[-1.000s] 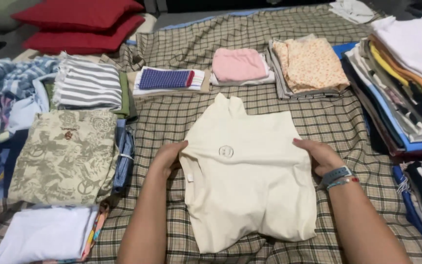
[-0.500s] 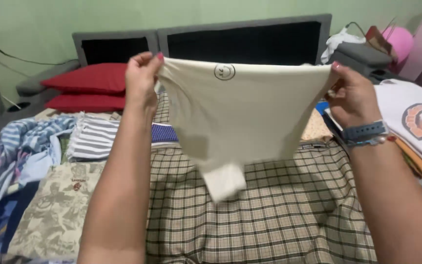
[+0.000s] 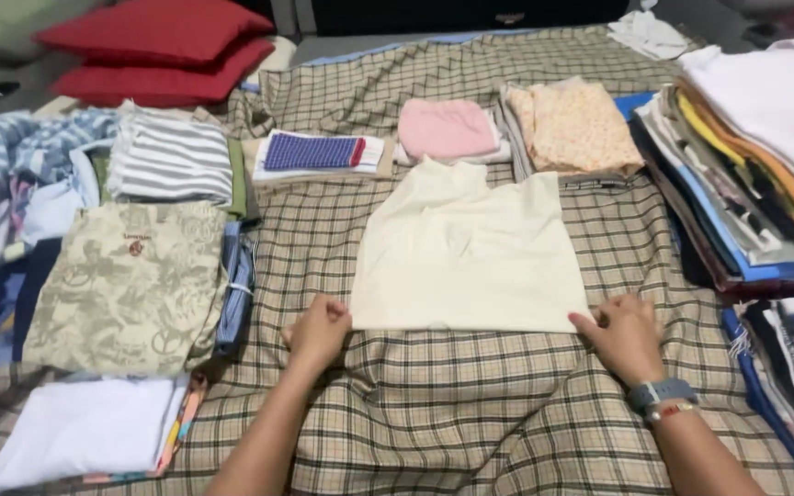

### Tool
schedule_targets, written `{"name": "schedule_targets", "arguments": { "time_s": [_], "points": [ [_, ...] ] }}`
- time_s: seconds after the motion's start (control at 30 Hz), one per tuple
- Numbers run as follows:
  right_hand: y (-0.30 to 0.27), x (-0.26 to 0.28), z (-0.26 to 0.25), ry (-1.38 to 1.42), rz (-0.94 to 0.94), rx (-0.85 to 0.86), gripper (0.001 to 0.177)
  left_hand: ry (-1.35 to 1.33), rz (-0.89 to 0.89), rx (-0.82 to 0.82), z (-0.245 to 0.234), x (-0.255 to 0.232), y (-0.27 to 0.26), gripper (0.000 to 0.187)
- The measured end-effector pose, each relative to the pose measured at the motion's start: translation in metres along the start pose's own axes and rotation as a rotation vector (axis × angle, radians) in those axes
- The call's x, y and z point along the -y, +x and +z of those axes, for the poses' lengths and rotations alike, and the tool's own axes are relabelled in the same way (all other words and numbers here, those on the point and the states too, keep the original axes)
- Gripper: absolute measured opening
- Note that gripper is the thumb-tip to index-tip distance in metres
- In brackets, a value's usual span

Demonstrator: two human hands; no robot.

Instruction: Fold various items of clothing and organize them on a bed.

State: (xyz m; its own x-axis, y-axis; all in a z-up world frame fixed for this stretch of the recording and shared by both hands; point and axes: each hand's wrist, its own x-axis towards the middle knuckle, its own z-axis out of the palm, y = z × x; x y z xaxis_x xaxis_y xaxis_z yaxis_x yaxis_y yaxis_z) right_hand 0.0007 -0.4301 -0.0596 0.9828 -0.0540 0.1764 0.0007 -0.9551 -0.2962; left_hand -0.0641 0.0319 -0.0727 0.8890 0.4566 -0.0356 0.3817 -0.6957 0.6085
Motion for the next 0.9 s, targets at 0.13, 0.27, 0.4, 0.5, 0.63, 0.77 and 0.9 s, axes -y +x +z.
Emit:
{"name": "schedule_targets", "arguments": {
  "time_s": [0.13, 0.27, 0.4, 0.5, 0.63, 0.77, 0.9],
  "points": [
    [0.004, 0.006, -0.003, -0.088, -0.006, 0.062, 0.044, 0.126, -0.001, 0.063, -0.016, -0.026, -0.019, 0.024],
    [0.041, 0.067, 0.002, 0.122, -0.307, -0.002, 0.067, -0.196, 0.156, 0.116, 0.022, -0.068, -0.002, 0.026],
    [0.095, 0.154, 0.033, 0.419, -0.334, 0.181, 0.075, -1.001, 0.024, 0.824, 0.07, -0.083, 0.04, 0.052],
    [0.121, 0.182, 0.047, 0.31, -0.188, 0.299, 0.069, -1.163, -0.122, 0.978, 0.07, -0.072, 0.05, 0.082],
    [0.112, 0.186, 0.043, 0.517, -0.121, 0.439, 0.05, -1.326, -0.281, 1.177, 0.038, -0.076, 0.058, 0.1],
    [0.051, 0.172, 0.004, 0.401, -0.66, 0.475, 0.035, -1.368, -0.258, 1.131, 0.029, -0.088, 0.053, 0.104],
    [0.038, 0.138, -0.019, 0.292, -0.791, 0.472, 0.037, -1.099, -0.288, 0.784, 0.02, -0.083, 0.061, 0.067]
  ]
}}
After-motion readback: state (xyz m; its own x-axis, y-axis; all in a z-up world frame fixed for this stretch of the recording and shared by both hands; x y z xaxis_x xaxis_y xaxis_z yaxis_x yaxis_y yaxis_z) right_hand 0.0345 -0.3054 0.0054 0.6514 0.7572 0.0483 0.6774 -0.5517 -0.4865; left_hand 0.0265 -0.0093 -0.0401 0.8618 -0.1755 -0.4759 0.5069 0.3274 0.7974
